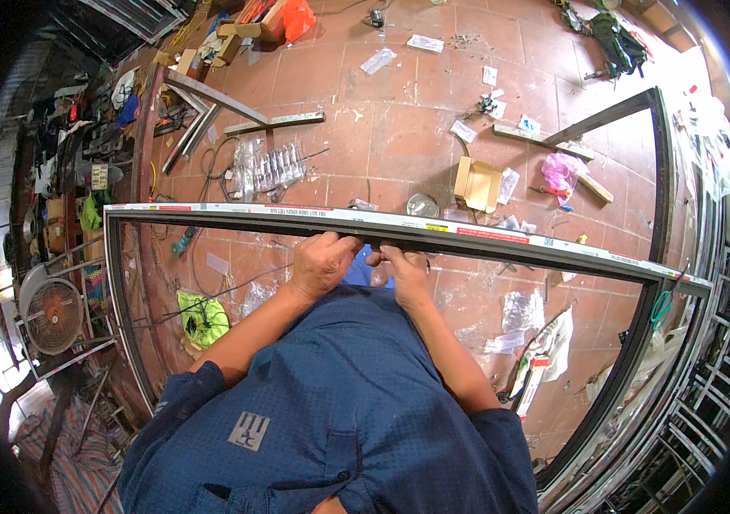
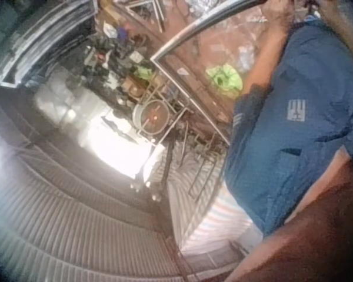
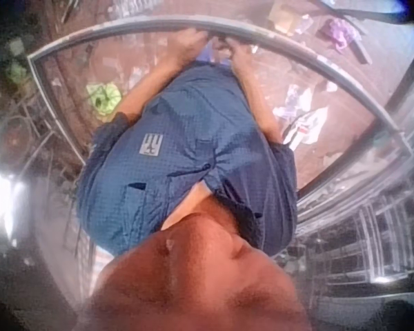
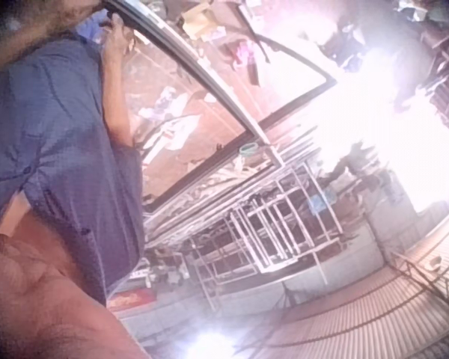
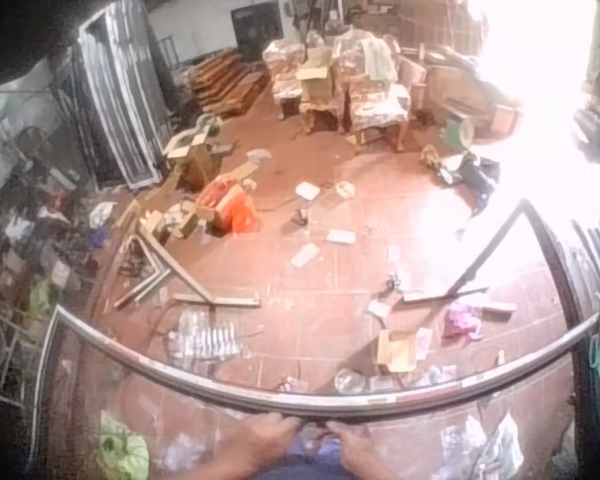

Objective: The person inserts a black rubber seal into the groove of a metal window frame by hand, then uses a red-handled roller tool to press the seal into place along the frame's length.

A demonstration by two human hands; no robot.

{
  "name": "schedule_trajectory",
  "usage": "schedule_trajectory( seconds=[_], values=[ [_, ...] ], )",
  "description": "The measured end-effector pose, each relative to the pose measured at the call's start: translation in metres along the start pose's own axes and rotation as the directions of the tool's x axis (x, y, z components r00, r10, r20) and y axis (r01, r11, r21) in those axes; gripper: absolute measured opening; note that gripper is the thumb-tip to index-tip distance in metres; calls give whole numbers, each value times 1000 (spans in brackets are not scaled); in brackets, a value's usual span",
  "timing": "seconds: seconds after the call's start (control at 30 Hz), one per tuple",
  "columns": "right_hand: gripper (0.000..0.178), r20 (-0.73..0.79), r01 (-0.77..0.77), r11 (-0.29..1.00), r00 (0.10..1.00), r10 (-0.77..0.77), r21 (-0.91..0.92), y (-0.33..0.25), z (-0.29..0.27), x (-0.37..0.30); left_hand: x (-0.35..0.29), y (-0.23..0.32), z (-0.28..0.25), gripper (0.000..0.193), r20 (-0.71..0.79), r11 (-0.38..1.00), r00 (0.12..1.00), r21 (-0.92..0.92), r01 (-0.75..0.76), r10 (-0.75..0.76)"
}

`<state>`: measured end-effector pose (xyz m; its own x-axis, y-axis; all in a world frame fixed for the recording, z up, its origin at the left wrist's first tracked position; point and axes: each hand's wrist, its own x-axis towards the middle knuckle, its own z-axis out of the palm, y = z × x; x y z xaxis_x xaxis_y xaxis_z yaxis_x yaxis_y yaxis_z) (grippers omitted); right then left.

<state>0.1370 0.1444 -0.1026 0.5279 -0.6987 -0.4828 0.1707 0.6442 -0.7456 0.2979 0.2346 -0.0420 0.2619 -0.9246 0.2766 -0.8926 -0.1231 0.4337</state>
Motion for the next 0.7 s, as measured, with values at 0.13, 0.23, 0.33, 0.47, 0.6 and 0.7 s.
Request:
schedule_trajectory(
  seconds=[0.13,0.23,0.33,0.47,0.6,0.7],
  values=[
    [19,23,8,1000,1000,-7,-22,12,-7,8,1,-2,2,7,-4,999,1000,-16,-30,30],
    [17,-14,10,1000,1000,-9,14,14,-5,6,-2,-5,4,9,8,1000,1000,-1,-30,30],
    [16,43,-36,999,998,35,23,9,-1,1,-2,-3,2,10,-12,1000,1000,-6,-28,28],
    [16,34,21,999,999,-20,-38,14,8,5,-2,-5,1,14,40,999,999,-34,-20,22],
    [15,-40,-12,999,999,10,-41,13,11,3,-10,-12,-9,16,95,979,990,-168,119,-104],
    [16,-60,-67,996,996,63,-67,11,10,2,-23,-32,-38,15,130,963,974,-176,206,-185]
  ],
)
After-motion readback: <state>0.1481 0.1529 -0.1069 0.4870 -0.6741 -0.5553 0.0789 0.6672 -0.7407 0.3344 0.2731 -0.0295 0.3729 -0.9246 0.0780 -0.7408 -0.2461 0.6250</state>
